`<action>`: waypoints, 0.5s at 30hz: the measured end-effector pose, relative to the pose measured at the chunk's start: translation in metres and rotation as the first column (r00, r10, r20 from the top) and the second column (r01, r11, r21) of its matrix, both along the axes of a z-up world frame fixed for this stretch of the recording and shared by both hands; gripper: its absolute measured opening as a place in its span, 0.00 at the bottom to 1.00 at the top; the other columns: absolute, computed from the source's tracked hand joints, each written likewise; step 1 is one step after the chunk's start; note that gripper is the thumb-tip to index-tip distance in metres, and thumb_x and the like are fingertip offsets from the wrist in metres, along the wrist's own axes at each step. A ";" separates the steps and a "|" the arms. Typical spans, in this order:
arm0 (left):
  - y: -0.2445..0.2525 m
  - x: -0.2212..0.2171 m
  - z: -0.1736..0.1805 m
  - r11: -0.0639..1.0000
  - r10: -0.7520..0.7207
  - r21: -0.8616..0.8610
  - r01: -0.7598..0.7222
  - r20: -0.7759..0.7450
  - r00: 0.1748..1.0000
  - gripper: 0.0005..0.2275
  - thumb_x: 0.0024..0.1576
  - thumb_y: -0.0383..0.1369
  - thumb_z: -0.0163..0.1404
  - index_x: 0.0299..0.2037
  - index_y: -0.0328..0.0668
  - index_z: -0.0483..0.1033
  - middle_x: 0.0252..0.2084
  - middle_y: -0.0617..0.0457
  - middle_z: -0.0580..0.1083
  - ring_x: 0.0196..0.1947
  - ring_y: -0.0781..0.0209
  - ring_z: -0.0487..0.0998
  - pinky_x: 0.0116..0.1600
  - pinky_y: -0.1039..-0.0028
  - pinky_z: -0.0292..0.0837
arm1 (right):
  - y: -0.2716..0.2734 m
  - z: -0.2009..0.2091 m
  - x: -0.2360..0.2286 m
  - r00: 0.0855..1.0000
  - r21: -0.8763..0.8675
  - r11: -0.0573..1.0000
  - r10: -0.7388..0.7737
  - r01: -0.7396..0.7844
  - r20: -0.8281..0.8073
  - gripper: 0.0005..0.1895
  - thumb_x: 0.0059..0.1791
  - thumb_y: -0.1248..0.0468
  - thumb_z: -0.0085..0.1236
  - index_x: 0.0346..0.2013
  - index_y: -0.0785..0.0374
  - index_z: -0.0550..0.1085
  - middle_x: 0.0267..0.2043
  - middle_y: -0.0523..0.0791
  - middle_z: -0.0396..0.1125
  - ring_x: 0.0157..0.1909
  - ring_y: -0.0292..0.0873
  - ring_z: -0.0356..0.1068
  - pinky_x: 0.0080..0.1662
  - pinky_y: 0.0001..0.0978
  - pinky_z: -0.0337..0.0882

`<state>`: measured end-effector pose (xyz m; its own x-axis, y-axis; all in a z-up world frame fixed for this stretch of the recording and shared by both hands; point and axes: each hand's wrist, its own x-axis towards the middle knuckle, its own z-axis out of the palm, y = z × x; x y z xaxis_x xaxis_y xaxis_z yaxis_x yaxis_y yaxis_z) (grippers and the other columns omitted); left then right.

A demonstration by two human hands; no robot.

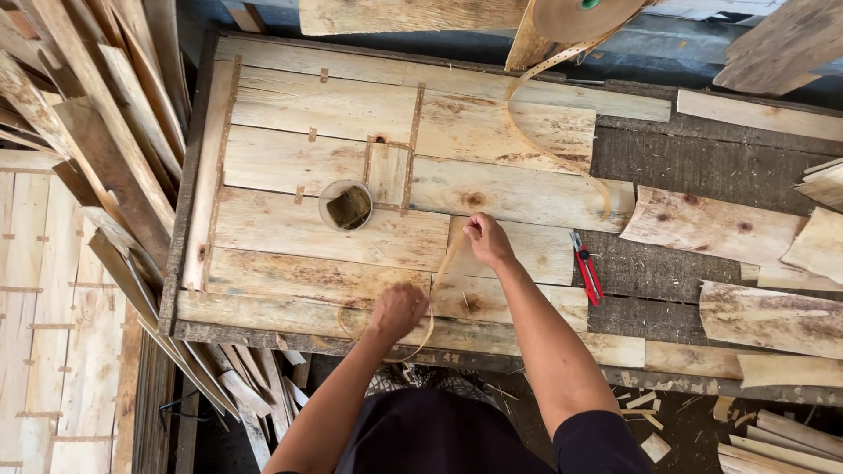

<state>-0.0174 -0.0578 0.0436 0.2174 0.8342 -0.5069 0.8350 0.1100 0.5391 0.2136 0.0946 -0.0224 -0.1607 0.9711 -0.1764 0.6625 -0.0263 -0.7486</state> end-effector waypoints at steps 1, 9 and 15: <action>0.013 0.003 -0.006 1.000 0.001 -0.001 -0.001 0.000 1.000 0.20 0.67 0.46 0.42 0.39 0.39 0.82 0.41 0.47 0.77 0.34 0.52 0.79 0.38 0.62 0.81 | 0.001 0.003 0.001 1.000 -0.001 1.000 0.001 -0.001 0.000 0.08 0.52 0.62 0.58 0.39 0.66 0.73 0.40 0.50 0.73 0.41 0.47 0.73 0.45 0.39 0.72; 0.081 0.029 -0.054 0.912 -0.014 0.400 0.089 -0.187 0.982 0.25 0.65 0.36 0.38 0.75 0.51 0.52 0.79 0.47 0.47 0.78 0.47 0.43 0.76 0.50 0.35 | -0.001 0.018 0.003 0.993 -0.081 0.994 0.064 -0.073 -0.103 0.06 0.54 0.65 0.56 0.40 0.66 0.70 0.40 0.49 0.69 0.41 0.46 0.70 0.46 0.39 0.71; 0.088 0.033 -0.061 0.923 -0.005 0.375 0.080 -0.196 0.981 0.27 0.66 0.36 0.34 0.77 0.55 0.45 0.80 0.50 0.42 0.79 0.49 0.39 0.77 0.51 0.30 | 0.003 0.023 0.005 0.991 -0.110 0.989 0.087 -0.098 -0.101 0.07 0.54 0.64 0.55 0.40 0.66 0.70 0.40 0.48 0.69 0.41 0.45 0.70 0.45 0.39 0.71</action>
